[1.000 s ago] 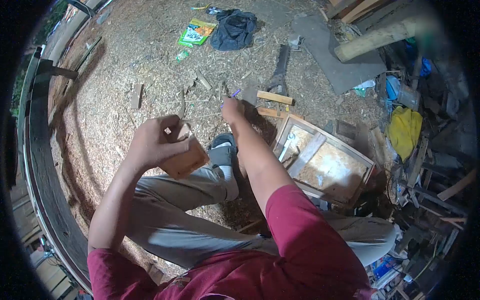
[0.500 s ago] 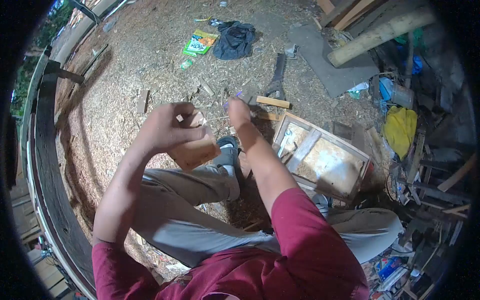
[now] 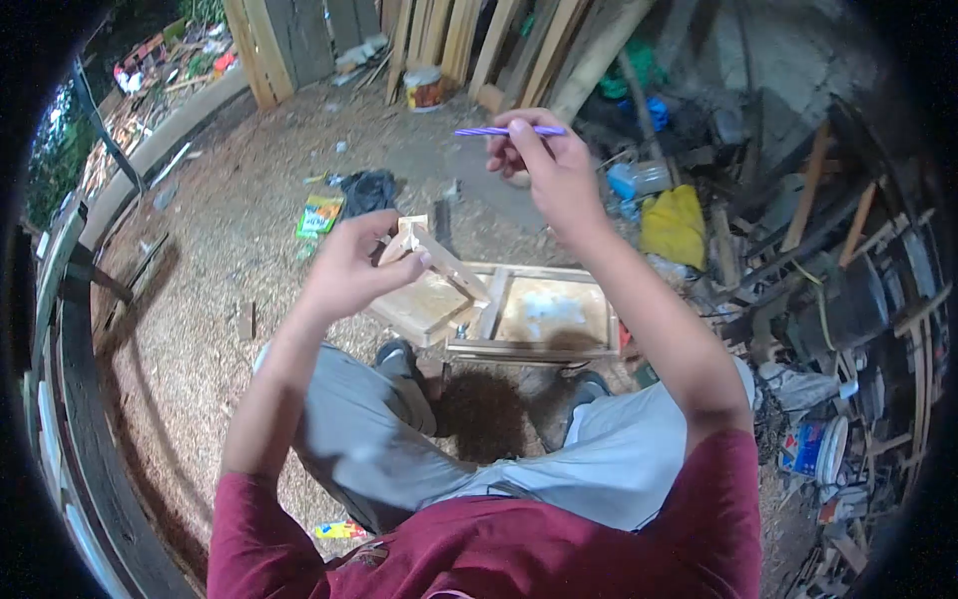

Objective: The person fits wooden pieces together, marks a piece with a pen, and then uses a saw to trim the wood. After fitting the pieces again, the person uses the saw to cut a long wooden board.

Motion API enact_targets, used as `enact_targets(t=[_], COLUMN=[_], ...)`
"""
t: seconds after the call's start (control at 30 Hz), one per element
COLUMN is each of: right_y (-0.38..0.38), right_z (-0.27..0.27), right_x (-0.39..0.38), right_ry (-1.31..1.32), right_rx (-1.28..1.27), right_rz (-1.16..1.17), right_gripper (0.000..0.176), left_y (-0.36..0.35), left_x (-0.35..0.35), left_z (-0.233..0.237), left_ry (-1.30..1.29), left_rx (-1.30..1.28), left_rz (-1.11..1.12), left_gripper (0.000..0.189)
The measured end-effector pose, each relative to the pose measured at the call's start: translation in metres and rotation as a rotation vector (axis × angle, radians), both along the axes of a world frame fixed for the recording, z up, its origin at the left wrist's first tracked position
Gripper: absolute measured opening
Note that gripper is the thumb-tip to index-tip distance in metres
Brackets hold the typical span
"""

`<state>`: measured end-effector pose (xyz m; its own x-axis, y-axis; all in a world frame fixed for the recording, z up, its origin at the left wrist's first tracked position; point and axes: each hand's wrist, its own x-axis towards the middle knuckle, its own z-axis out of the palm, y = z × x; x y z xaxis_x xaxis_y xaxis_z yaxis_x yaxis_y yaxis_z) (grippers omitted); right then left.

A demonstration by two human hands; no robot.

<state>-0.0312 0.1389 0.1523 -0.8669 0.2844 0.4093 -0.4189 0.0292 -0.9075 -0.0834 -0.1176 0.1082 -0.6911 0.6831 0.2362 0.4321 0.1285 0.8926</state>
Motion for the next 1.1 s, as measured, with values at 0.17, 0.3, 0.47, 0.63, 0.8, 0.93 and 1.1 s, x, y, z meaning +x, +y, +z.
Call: enact_targets(t=[0.17,0.3,0.47,0.63,0.8,0.93,1.1], right_y=[-0.001,-0.011,-0.002,0.053,0.103,0.137,0.156], right_z=[0.057,0.073,0.074,0.016,-0.042,-0.055,-0.077], right_x=[0.12,0.181,0.197,0.173,0.157,0.15,0.138], right_ry=[0.204,0.293,0.304,0.395,0.231,0.074,-0.207], right_rx=[0.304,0.325,0.44,0.286,0.213,0.433,0.103], right_rz=[-0.08,-0.041,-0.053,-0.17,-0.259,-0.296,-0.365], right_gripper=[0.017,0.018,0.018,0.015,0.02,0.023,0.03], left_y=[0.008,0.014,0.046,0.121,0.194,0.213,0.225], left_x=[0.085,0.101,0.106,0.074,0.046,0.026,0.008], left_z=[0.056,0.072,0.088,0.065,0.011,-0.014,-0.021], left_ry=[0.083,0.127,-0.007,-0.13,-0.307,-0.483,-0.503], left_rx=[0.003,0.071,0.073,0.046,0.112,0.002,0.074], left_rz=[0.006,-0.071,-0.154,-0.268,-0.312,-0.3,-0.121], left_gripper=[0.032,0.043,0.037,0.031,0.028,0.024,0.032])
